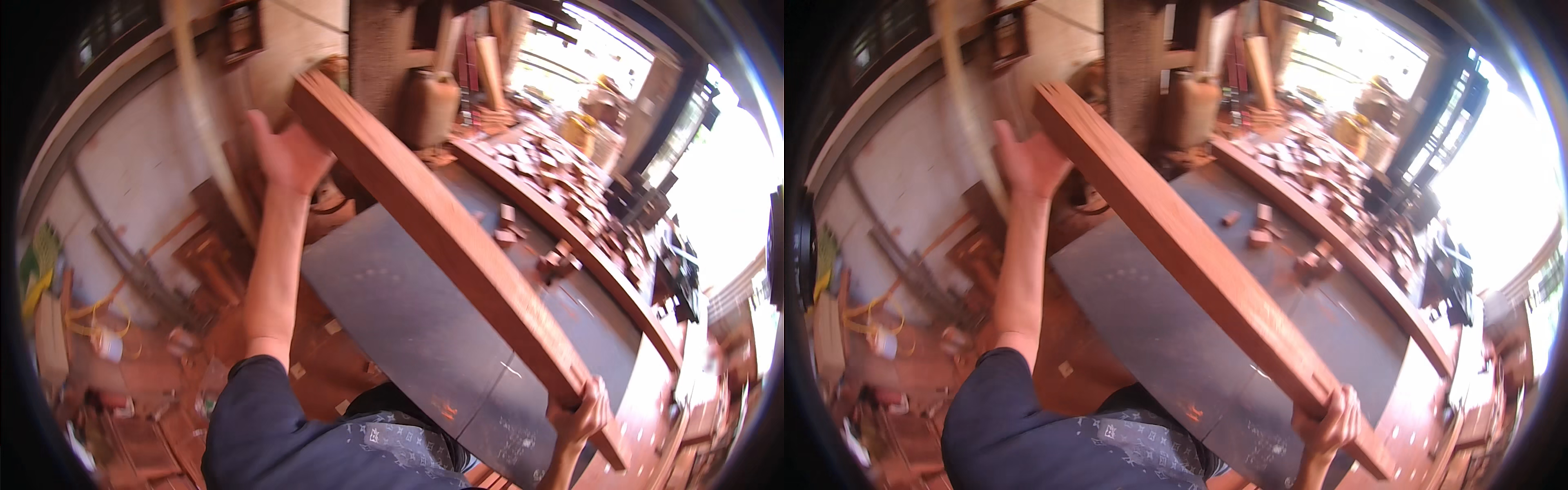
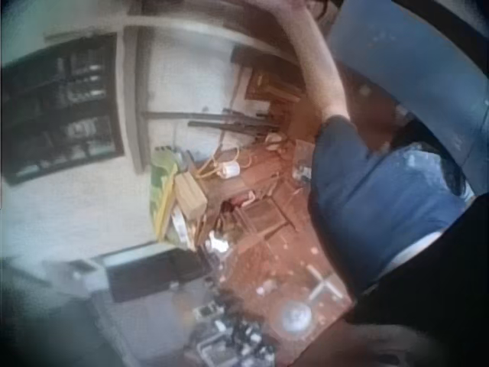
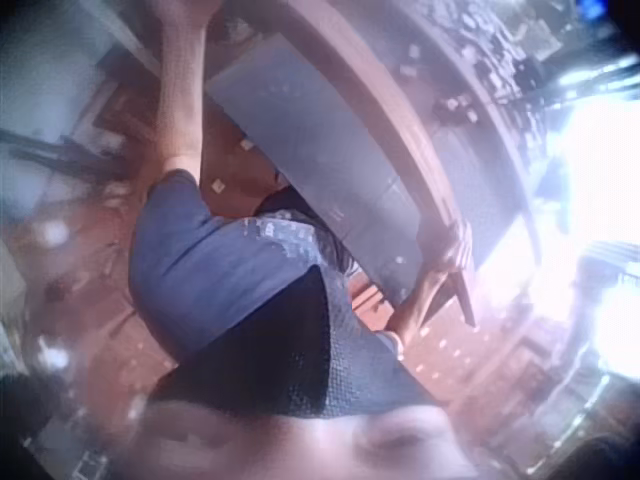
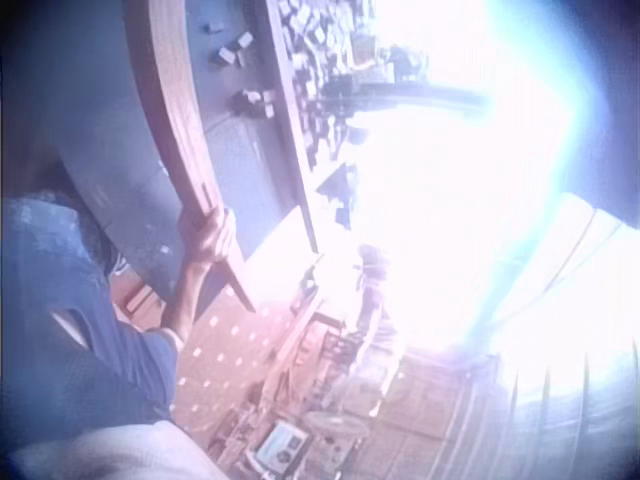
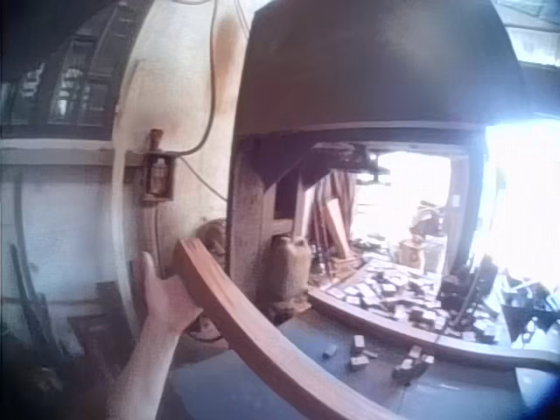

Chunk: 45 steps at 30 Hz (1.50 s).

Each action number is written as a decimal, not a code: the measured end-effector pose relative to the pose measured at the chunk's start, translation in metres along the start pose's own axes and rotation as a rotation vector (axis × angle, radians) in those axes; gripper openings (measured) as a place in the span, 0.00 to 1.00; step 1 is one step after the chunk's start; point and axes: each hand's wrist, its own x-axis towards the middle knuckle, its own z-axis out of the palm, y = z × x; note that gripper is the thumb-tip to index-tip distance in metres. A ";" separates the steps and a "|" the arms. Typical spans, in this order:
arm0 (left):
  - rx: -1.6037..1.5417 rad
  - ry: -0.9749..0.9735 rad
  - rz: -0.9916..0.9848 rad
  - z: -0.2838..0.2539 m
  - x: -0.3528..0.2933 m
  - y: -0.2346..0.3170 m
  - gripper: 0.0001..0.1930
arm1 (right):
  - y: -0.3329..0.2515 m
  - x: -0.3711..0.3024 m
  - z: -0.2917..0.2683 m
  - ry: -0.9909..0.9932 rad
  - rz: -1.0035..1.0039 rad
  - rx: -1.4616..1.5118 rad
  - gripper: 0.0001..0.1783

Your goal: The person uses a band saw to cut notches into long wooden planks. They position each plank on the saw table, guide it through the blade to create cuts, and then move the finished pieces aside.

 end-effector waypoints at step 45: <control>1.793 -0.109 -0.360 0.010 -0.225 -0.115 0.07 | 0.149 -0.147 -0.113 -0.857 0.451 -0.052 0.47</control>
